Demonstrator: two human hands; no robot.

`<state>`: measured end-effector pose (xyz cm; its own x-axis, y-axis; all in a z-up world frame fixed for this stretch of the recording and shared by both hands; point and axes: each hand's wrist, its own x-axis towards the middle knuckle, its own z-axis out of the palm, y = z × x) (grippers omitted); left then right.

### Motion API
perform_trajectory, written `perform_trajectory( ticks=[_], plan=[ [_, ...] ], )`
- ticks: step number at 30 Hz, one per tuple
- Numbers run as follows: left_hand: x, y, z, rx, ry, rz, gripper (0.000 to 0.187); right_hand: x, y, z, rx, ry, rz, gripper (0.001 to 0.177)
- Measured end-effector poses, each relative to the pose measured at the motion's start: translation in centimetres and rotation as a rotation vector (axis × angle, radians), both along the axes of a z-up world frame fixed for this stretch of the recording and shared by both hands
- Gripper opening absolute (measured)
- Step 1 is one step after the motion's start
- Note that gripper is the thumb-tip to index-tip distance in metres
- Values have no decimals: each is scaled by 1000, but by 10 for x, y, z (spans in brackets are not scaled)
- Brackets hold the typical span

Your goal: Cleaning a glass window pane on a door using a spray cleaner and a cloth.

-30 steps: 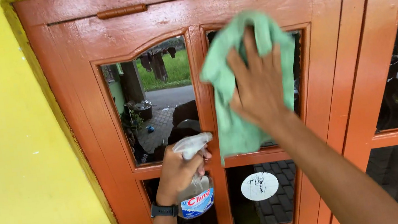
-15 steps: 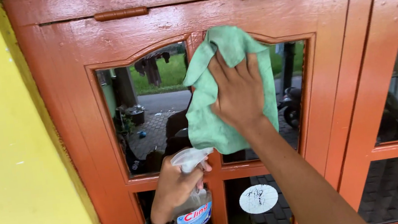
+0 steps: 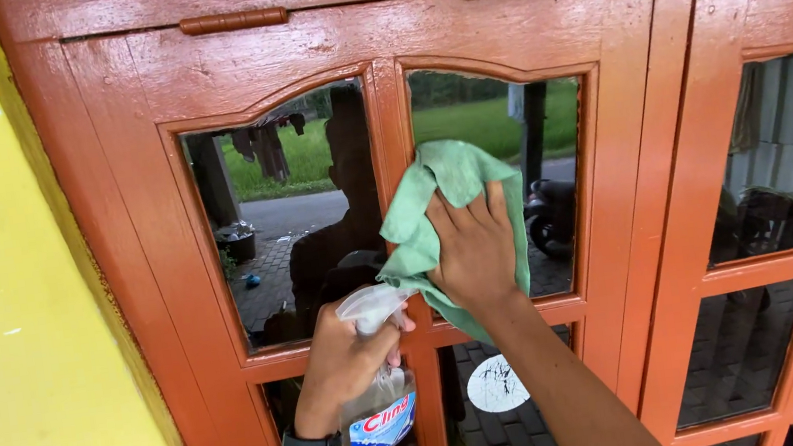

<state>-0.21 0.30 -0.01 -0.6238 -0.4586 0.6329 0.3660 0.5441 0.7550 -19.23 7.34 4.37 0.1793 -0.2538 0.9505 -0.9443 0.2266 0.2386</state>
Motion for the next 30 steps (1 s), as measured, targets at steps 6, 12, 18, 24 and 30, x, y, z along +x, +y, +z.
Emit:
perform_trajectory(
  ticks=[6,12,18,24,30],
  plan=[
    [0,-9,-5,-2,4,-38,22,16,17,-23,75,-91,17,66],
    [-4,-23,-14,100,107,-166,24,5,17,-83,154,-142,-47,61],
    [-3,-18,-8,119,70,-157,38,1,21,-99,107,-127,65,72],
    [-1,-11,-2,123,42,-107,39,23,25,35,64,-85,0,74],
    [-3,-20,-10,181,130,-144,33,19,38,94,-140,172,17,47]
  ],
)
